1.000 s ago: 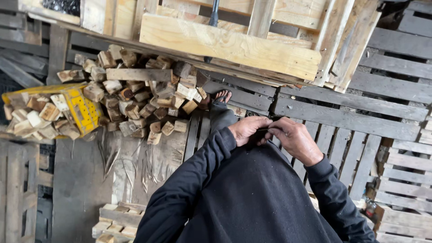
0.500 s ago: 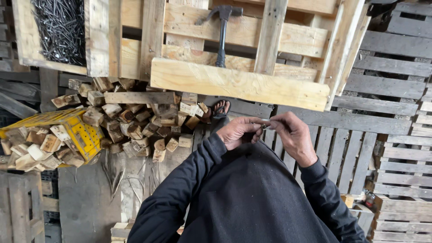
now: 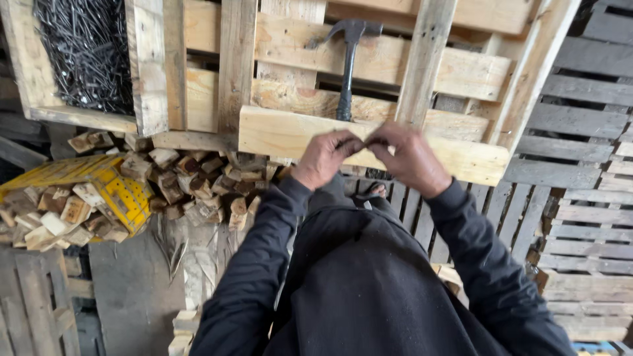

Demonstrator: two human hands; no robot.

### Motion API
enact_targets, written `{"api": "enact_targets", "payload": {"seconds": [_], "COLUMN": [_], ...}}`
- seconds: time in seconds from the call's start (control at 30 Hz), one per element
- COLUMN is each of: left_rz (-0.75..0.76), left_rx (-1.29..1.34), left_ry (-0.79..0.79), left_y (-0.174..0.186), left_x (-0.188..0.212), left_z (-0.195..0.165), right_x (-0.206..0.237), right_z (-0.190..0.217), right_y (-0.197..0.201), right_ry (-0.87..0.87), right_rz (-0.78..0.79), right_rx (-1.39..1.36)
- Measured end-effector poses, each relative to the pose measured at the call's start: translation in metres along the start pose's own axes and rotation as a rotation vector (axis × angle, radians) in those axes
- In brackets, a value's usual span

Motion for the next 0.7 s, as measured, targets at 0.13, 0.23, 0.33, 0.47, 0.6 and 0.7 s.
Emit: {"api": "enact_targets", "payload": {"seconds": [0.13,0.23,0.33,0.47,0.6,0.7], "left_rz": [-0.002,-0.196,-0.426,-0.606,-0.641,-0.659], "left_rx": [0.040,0.003,-0.039,-0.041,-0.206,-0.213], "left_ry": [0.026,0.064,-0.018,-0.035,-0.164,-0.143], "left_y": [0.030,0.038,0.036,0.030,0.026,0.028], "left_x": [-0.023,-0.028,-0.026,-0.021,-0.022,-0.022], "left_z": [0.006,0.011,0.012,0.020,0.029,0.034], "right_x": [-0.043,-0.079,-0.111,-0.142,-0.154,-0.153], "right_z": [-0.020,-0.036,-0.049,-0.058,-0.063,-0.057], "right_y": [-0.013,-0.022,-0.038,-0.067,-0.084,-0.084], "right_ry": [-0.088,-0.253,-0.475,-0.545,-0.664,-0.679], "right_rz": [0.074,0.072,0.107,0.239,0.252,0.106], "right_rx": [-0.156,-0.260,0.007,0.327,0.237,-0.008]}}
Point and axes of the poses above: each hand's wrist, its own x-axis away from the middle knuckle, its own y-axis out of the back of the hand, z = x × y, the point moved 2 cm from there along -x, towards the middle knuckle, and after that the axes turned 10 degrees about -z, right-handed, at the moved point
